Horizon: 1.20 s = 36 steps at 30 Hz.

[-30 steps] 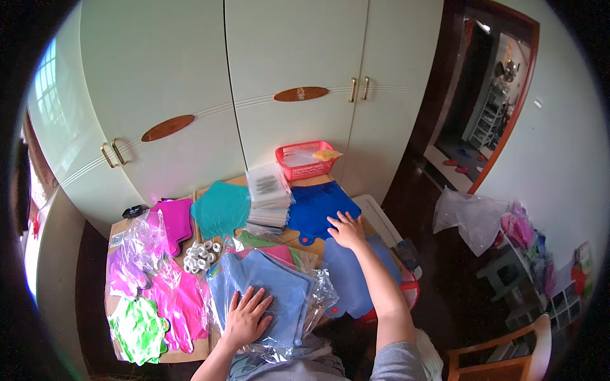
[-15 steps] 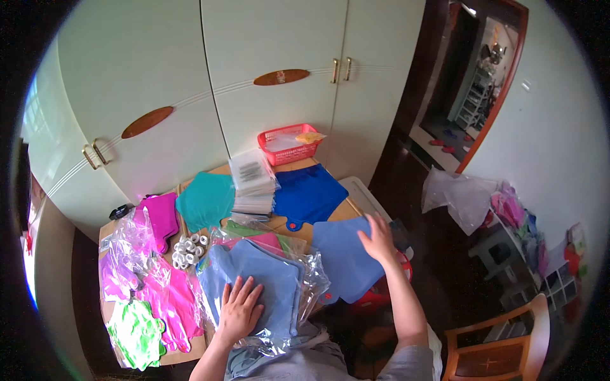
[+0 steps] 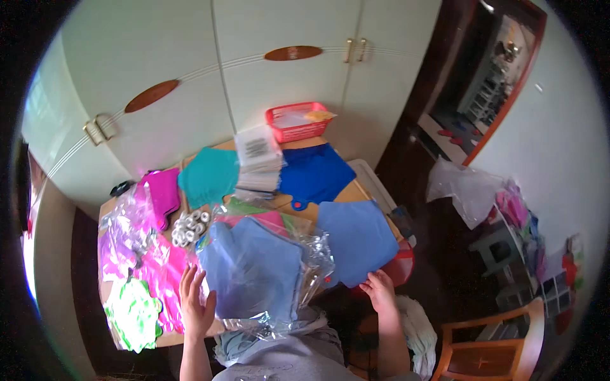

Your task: Packaging star-shaped colorful balloons into individual plastic bags.

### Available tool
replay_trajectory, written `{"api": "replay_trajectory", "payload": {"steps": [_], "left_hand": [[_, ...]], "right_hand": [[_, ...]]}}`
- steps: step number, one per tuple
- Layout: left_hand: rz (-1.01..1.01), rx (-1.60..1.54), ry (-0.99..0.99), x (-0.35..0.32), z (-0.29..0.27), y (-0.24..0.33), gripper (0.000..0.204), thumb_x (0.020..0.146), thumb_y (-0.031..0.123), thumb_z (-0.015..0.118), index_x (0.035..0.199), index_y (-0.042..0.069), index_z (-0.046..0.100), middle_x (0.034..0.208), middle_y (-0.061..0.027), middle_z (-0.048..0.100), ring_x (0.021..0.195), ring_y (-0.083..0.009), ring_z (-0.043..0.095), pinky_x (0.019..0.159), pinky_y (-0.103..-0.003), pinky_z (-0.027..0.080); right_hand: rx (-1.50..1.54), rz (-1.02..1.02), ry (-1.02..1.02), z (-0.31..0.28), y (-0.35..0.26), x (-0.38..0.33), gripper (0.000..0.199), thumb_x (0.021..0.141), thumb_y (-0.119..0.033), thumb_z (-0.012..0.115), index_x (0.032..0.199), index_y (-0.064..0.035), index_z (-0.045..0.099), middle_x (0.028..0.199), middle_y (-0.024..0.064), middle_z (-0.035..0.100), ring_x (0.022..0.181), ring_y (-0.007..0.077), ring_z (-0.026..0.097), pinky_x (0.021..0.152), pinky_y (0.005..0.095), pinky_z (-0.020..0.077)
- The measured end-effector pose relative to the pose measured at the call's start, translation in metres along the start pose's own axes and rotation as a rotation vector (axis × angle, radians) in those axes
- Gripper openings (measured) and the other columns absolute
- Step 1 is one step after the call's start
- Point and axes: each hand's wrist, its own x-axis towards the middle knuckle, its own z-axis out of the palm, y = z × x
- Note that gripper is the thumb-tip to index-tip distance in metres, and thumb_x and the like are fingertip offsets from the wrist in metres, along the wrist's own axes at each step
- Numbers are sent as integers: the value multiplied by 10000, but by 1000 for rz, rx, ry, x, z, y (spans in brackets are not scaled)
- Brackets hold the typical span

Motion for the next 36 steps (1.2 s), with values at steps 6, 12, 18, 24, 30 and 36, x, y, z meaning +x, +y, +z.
{"api": "replay_trajectory", "payload": {"steps": [6, 12, 18, 24, 30, 36], "left_hand": [[-163, 77, -22, -2, -12, -50, 491, 738, 108, 654, 1200, 36, 504, 1206, -180, 506, 1089, -361, 491, 927, -431, 396], [-241, 14, -136, 26, -3, -65, 528, 766, 172, 659, 1230, 18, 461, 1128, -201, 514, 1008, -362, 539, 842, -418, 450], [-246, 2, -135, 35, 9, -72, 646, 755, 195, 683, 1297, 40, 368, 1077, -206, 463, 751, -335, 592, 670, -419, 498], [-298, -31, -144, 30, 13, -77, 661, 747, 182, 690, 1298, 38, 354, 1091, -207, 445, 713, -325, 582, 657, -416, 498], [-340, -31, -159, 28, 15, -80, 665, 750, 191, 689, 1301, 38, 350, 1079, -211, 447, 788, -346, 575, 678, -428, 496], [-353, -35, -129, 25, 19, -84, 675, 751, 193, 688, 1311, 37, 345, 1101, -231, 448, 854, -359, 568, 706, -431, 496]], "right_hand": [[-598, -601, 283, 51, -16, -41, 397, 850, -28, 558, 1224, -25, 426, 1086, 87, 529, 962, 201, 545, 759, 310, 471], [-1312, -1087, -671, 178, -64, -85, 356, 795, -125, 612, 1148, -93, 575, 1198, 74, 555, 1175, 230, 489, 1048, 459, 264], [-1452, -994, -817, 172, -48, -69, 174, 804, -168, 618, 968, -110, 619, 813, 48, 635, 719, 240, 630, 753, 374, 505], [-1834, -856, -726, 140, -37, -68, 109, 780, -181, 646, 839, -96, 611, 744, 36, 599, 614, 223, 611, 548, 337, 493], [-1718, -1053, -932, 141, -48, -69, 233, 747, -235, 670, 946, -115, 652, 690, -12, 542, 697, 162, 547, 665, 317, 447], [-1671, -1216, -803, 140, -31, -74, 408, 757, -188, 679, 1109, -12, 573, 748, 15, 509, 673, 159, 530, 639, 280, 441]]}}
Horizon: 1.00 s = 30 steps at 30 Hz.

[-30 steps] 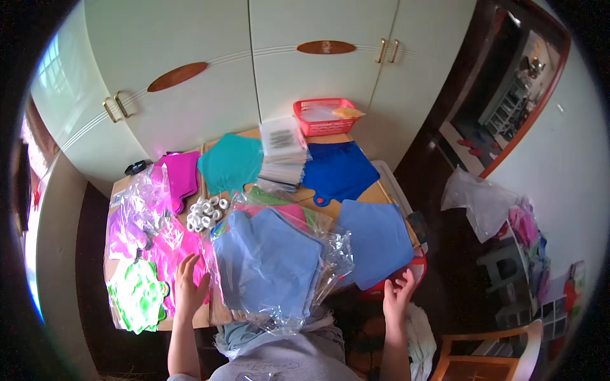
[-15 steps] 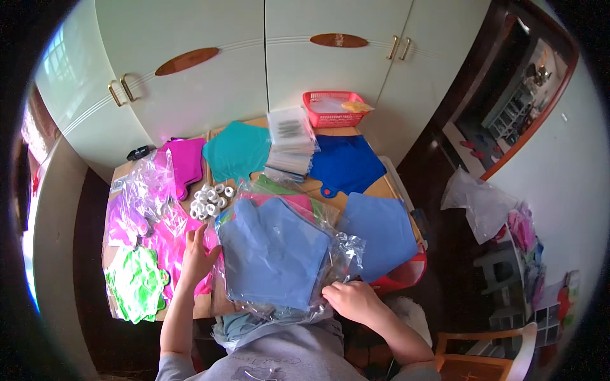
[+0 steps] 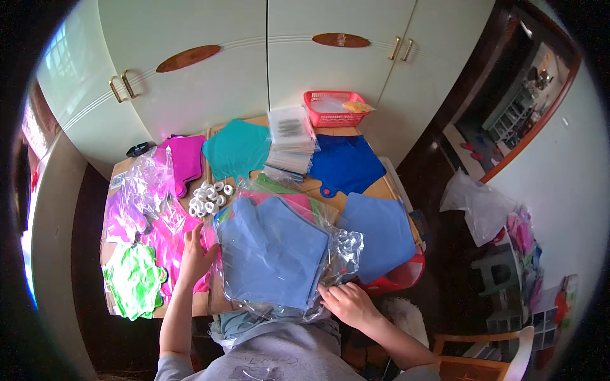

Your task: Packaging star-shaped colorful balloons into individual plastic bags.

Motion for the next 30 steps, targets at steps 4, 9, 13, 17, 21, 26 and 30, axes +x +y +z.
{"api": "replay_trajectory", "payload": {"steps": [4, 9, 13, 17, 21, 26, 30], "left_hand": [[2, -33, -3, 0, -2, 2, 686, 754, 176, 682, 1320, 18, 329, 1021, -218, 510, 839, -321, 579, 693, -405, 493], [21, -117, -28, 2, -2, 1, 663, 766, 156, 665, 1315, -5, 330, 816, -166, 575, 710, -273, 596, 632, -368, 480], [6, -170, -48, 3, -2, -2, 624, 779, 146, 650, 1304, -6, 349, 757, -153, 591, 658, -270, 601, 613, -362, 477], [-14, -220, -83, 6, -3, -2, 598, 791, 134, 637, 1299, -6, 356, 748, -149, 605, 661, -271, 611, 615, -358, 480], [-30, -284, -95, 6, -1, -5, 552, 802, 108, 614, 1289, -14, 384, 753, -140, 614, 662, -225, 615, 610, -335, 479], [-93, -447, -99, 10, 0, -13, 439, 830, 75, 570, 1246, -17, 462, 752, -84, 610, 632, -122, 570, 580, -269, 461], [-192, -778, -109, 9, -23, 5, 303, 886, 52, 511, 1184, 0, 528, 731, 0, 566, 559, -53, 468, 490, -201, 365]], "right_hand": [[-125, 89, 82, 5, -1, 5, 418, 758, -185, 671, 1129, -21, 569, 886, 36, 563, 741, 171, 554, 693, 272, 464], [-214, -190, 140, 10, 9, 27, 304, 802, -143, 604, 1089, -46, 607, 1050, 21, 591, 926, 136, 551, 748, 253, 477], [-110, -339, 94, 12, 8, 30, 259, 816, -112, 557, 1062, -84, 635, 1126, -13, 587, 995, 116, 536, 858, 257, 470], [-54, -374, 145, 17, 8, 50, 318, 840, -129, 525, 1151, -102, 584, 1159, 41, 576, 1091, 184, 526, 969, 311, 430], [-56, -438, 194, 23, 10, 70, 284, 770, -125, 644, 1054, -137, 655, 1178, 40, 568, 1017, 190, 586, 867, 308, 510], [83, -369, 275, 27, 19, 89, 271, 782, -108, 618, 1050, -117, 651, 1054, 57, 639, 919, 191, 642, 789, 302, 545], [302, -231, 337, -12, 23, 105, 280, 773, -170, 651, 1039, -83, 647, 965, 75, 673, 852, 223, 667, 739, 335, 548]]}}
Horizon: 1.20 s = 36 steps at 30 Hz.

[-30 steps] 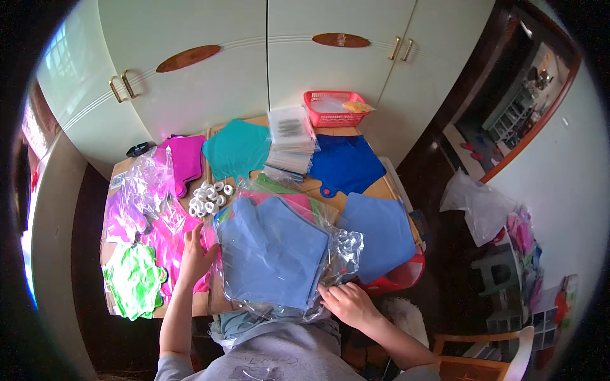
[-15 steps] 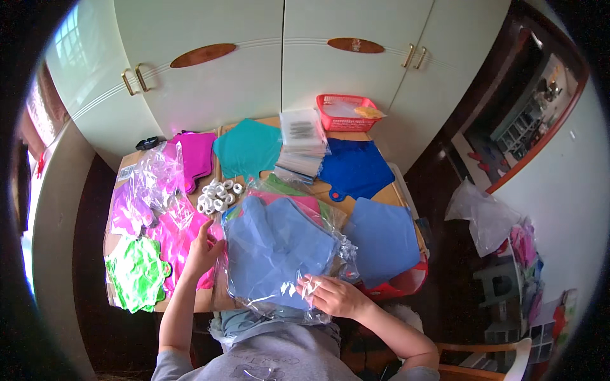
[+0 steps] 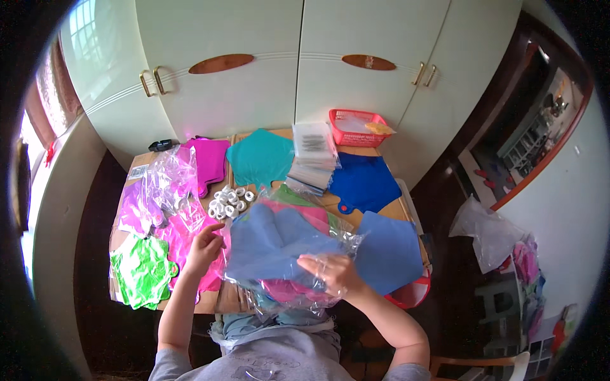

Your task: Packaging star-shaped colorful balloons into individual plastic bags.

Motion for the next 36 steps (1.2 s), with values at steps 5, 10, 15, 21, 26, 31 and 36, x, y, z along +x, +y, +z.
{"api": "replay_trajectory", "payload": {"steps": [5, 10, 15, 21, 26, 31, 36], "left_hand": [[66, -466, 90, -6, -9, 44, 151, 873, 27, 536, 1004, 12, 610, 646, 60, 474, 518, -18, 374, 447, -177, 253], [310, -423, 496, -32, -34, 81, 184, 853, 55, 566, 1024, 21, 624, 808, 29, 577, 701, -39, 496, 616, -176, 386], [757, -159, 689, -49, -144, 52, 325, 899, 141, 498, 1184, -12, 530, 1128, -88, 561, 906, -131, 575, 802, -279, 483], [680, -99, 697, -85, -215, 15, 382, 940, 209, 443, 1260, 3, 479, 1214, -86, 519, 967, -143, 571, 859, -275, 468], [512, -265, 656, -86, -220, 5, 385, 925, 201, 476, 1265, 22, 494, 1135, -60, 562, 936, -124, 569, 825, -250, 458], [443, -313, 713, -82, -211, 5, 419, 932, 228, 463, 1291, 12, 461, 1231, -68, 512, 1045, -149, 527, 897, -283, 437], [375, -414, 688, -81, -207, 4, 433, 940, 233, 447, 1304, -1, 439, 1332, -79, 454, 1178, -171, 458, 991, -305, 383]], "right_hand": [[113, 154, 103, -40, -7, 11, 319, 765, -219, 655, 1032, -44, 639, 964, 93, 671, 860, 247, 662, 727, 344, 535], [532, 481, 563, -72, 3, -29, 284, 813, -113, 634, 1069, 2, 596, 1023, 105, 634, 880, 214, 625, 762, 344, 513], [763, 707, 1222, -126, 26, -57, 435, 853, -136, 631, 1240, -12, 474, 1201, 84, 534, 1099, 239, 512, 934, 401, 420], [972, 912, 1108, -158, 51, -144, 413, 870, -126, 595, 1253, -32, 473, 1211, 94, 542, 1105, 252, 527, 947, 415, 423], [1106, 1126, 859, -159, 61, -183, 416, 859, -106, 593, 1250, -24, 478, 1196, 106, 560, 1098, 261, 544, 954, 424, 427], [1080, 1374, 523, -158, 97, -197, 414, 817, -59, 623, 1215, -20, 517, 1156, 108, 586, 1059, 253, 569, 932, 424, 441], [907, 1498, 188, -139, 149, -194, 382, 790, -42, 651, 1162, -17, 566, 1084, 91, 621, 993, 223, 594, 892, 388, 456]]}}
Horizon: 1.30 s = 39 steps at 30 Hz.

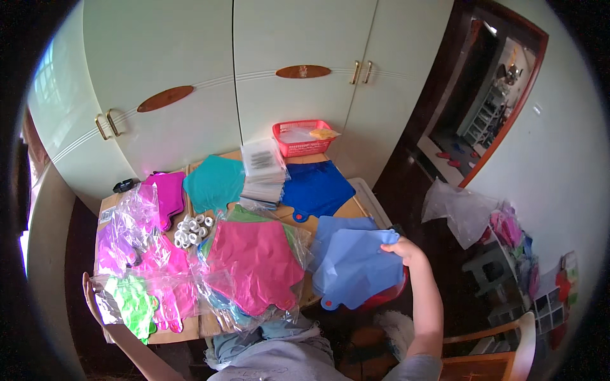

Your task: Packaging star-shaped colorful balloons into individual plastic bags.

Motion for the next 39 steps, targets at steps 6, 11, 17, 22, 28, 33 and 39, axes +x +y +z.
{"api": "replay_trajectory", "payload": {"steps": [6, 11, 17, 22, 28, 33, 39], "left_hand": [[19, 108, -101, -3, -3, 0, 445, 929, 244, 469, 1310, 15, 439, 1259, -85, 504, 1114, -179, 506, 943, -309, 423], [-38, 196, -73, -11, 15, 4, 463, 911, 251, 498, 1307, 17, 443, 1199, -96, 539, 1037, -183, 556, 890, -313, 459], [30, 315, -49, -13, 7, -4, 461, 915, 264, 489, 1305, 23, 444, 1190, -104, 543, 1025, -183, 562, 879, -315, 466], [-30, 300, -83, -27, 7, 7, 417, 918, 269, 488, 1265, 39, 476, 1097, -84, 563, 961, -166, 571, 835, -297, 482], [-12, -44, -157, -65, 55, 20, 440, 849, 186, 551, 1253, 37, 457, 1087, -115, 571, 991, -200, 575, 922, -389, 463], [-56, -322, -150, -87, 37, 31, 536, 849, 172, 519, 1345, 53, 354, 1111, -139, 594, 1121, -206, 534, 988, -483, 404], [35, -559, -499, -93, -18, 34, 568, 849, 115, 429, 1398, 128, 286, 1204, -113, 514, 1149, -225, 497, 900, -555, 432]], "right_hand": [[-179, 56, 16, 9, -23, 40, 317, 781, -73, 680, 1085, -13, 609, 1041, 112, 636, 946, 221, 611, 843, 380, 476], [-327, 28, 30, 16, -42, 71, 289, 771, -92, 696, 1043, -23, 626, 1003, 101, 648, 904, 203, 615, 825, 350, 473], [-306, 4, 36, 5, -33, 102, 313, 760, -95, 706, 1051, -23, 618, 999, 97, 647, 921, 197, 607, 840, 333, 458], [-402, -167, 114, 30, -36, 90, 478, 713, -126, 742, 1132, -21, 537, 1079, 115, 601, 1002, 212, 574, 866, 348, 443], [-841, -668, 417, 44, -4, 88, 705, 643, -179, 785, 1228, -32, 420, 1188, 181, 464, 1125, 330, 451, 960, 402, 374], [-991, -790, 548, 59, 5, 77, 706, 667, -142, 764, 1264, -60, 397, 1239, 182, 392, 1138, 353, 418, 987, 417, 352], [-969, -976, 617, 78, 4, 67, 512, 740, -127, 698, 1191, -42, 471, 1207, 171, 444, 1137, 347, 422, 975, 415, 352]]}}
